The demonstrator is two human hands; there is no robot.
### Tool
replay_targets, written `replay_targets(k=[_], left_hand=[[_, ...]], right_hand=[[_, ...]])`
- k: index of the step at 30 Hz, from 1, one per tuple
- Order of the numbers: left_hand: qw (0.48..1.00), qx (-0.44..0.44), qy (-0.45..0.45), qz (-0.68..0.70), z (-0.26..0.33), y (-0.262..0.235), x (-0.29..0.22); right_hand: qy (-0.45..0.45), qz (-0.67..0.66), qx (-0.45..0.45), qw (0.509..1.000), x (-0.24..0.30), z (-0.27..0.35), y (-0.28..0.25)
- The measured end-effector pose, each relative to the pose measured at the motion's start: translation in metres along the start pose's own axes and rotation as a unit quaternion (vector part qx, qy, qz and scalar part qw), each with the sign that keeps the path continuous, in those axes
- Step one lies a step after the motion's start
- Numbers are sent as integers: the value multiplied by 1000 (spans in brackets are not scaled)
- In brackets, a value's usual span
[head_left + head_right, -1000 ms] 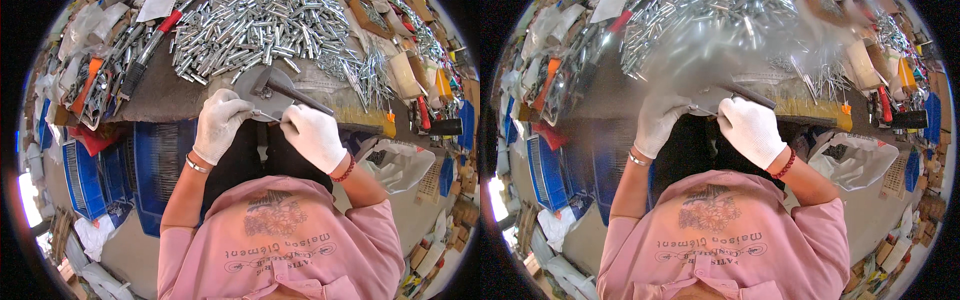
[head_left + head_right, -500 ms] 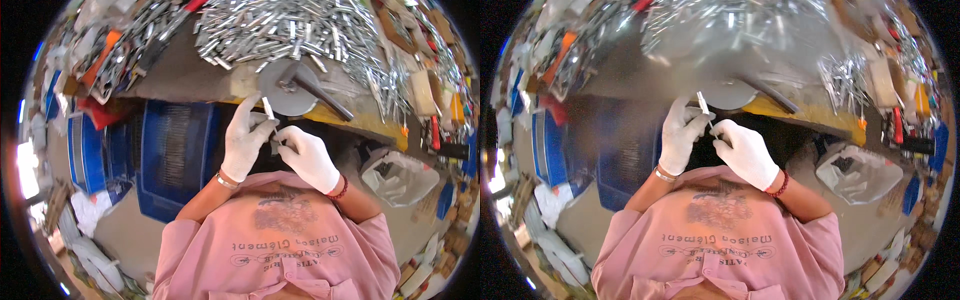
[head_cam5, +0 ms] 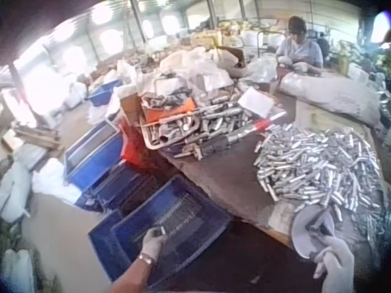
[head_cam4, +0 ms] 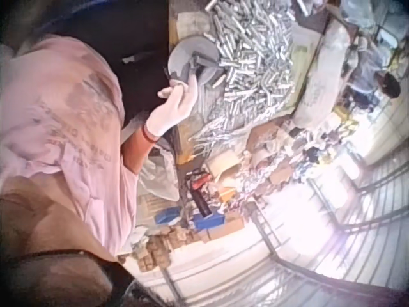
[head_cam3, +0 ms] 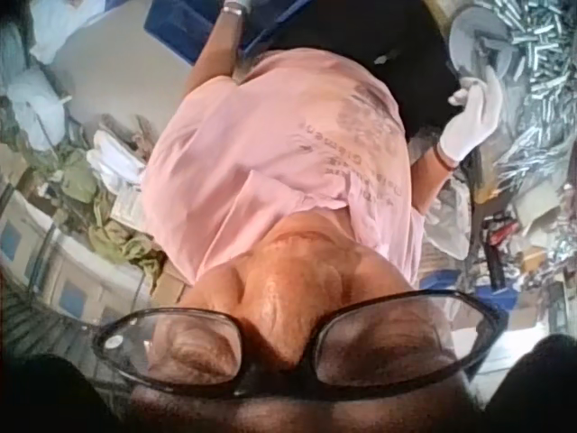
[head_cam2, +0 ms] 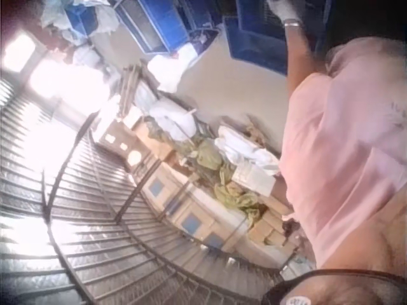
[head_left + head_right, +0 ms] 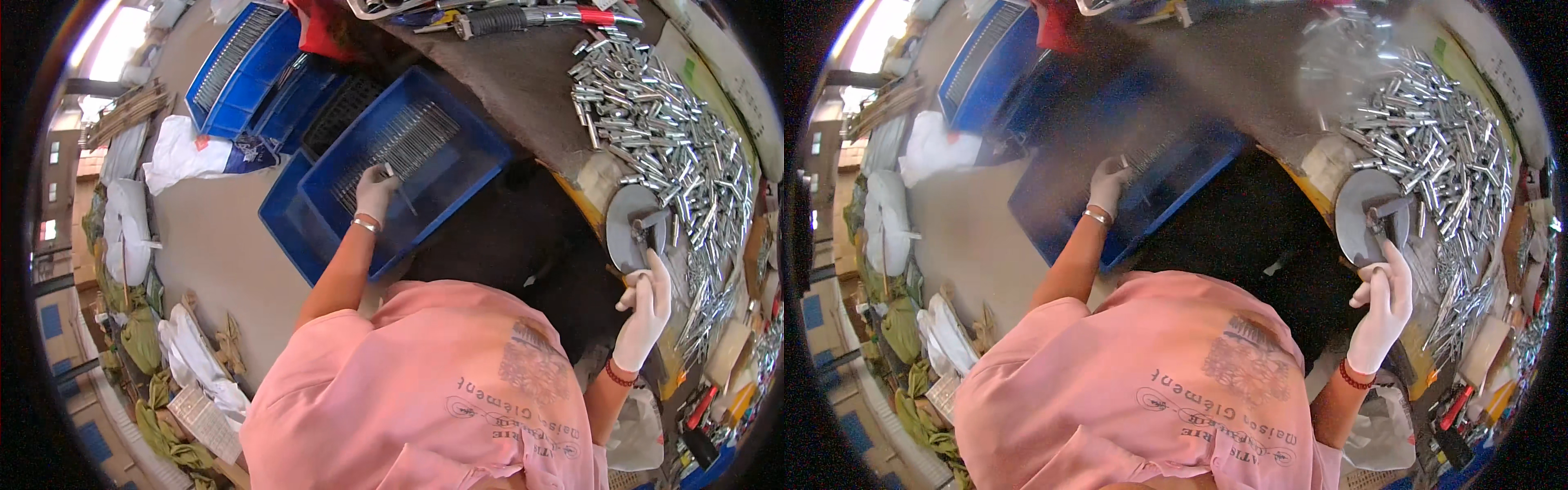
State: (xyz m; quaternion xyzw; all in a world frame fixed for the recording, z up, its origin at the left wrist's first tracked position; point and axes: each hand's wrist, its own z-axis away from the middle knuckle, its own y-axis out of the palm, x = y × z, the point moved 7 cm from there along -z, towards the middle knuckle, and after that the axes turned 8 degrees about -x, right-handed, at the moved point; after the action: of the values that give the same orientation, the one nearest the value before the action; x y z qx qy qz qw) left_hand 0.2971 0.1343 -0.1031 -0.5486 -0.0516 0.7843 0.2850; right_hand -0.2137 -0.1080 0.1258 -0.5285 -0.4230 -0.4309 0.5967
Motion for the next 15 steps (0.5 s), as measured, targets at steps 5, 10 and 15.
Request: replay_targets(k=[5,10,15], left_hand=[[983,-64,58,-164,-112,-48,101],[949,-81,136,-273,-178,-45,132],[939,-98,141,-297,-180,-43,131]], right_hand=[[-6,17,-11,1000,1,3,1],[-7,18,-18,1000,2,3,2],[-7,13,-5,1000,2,3,5]])
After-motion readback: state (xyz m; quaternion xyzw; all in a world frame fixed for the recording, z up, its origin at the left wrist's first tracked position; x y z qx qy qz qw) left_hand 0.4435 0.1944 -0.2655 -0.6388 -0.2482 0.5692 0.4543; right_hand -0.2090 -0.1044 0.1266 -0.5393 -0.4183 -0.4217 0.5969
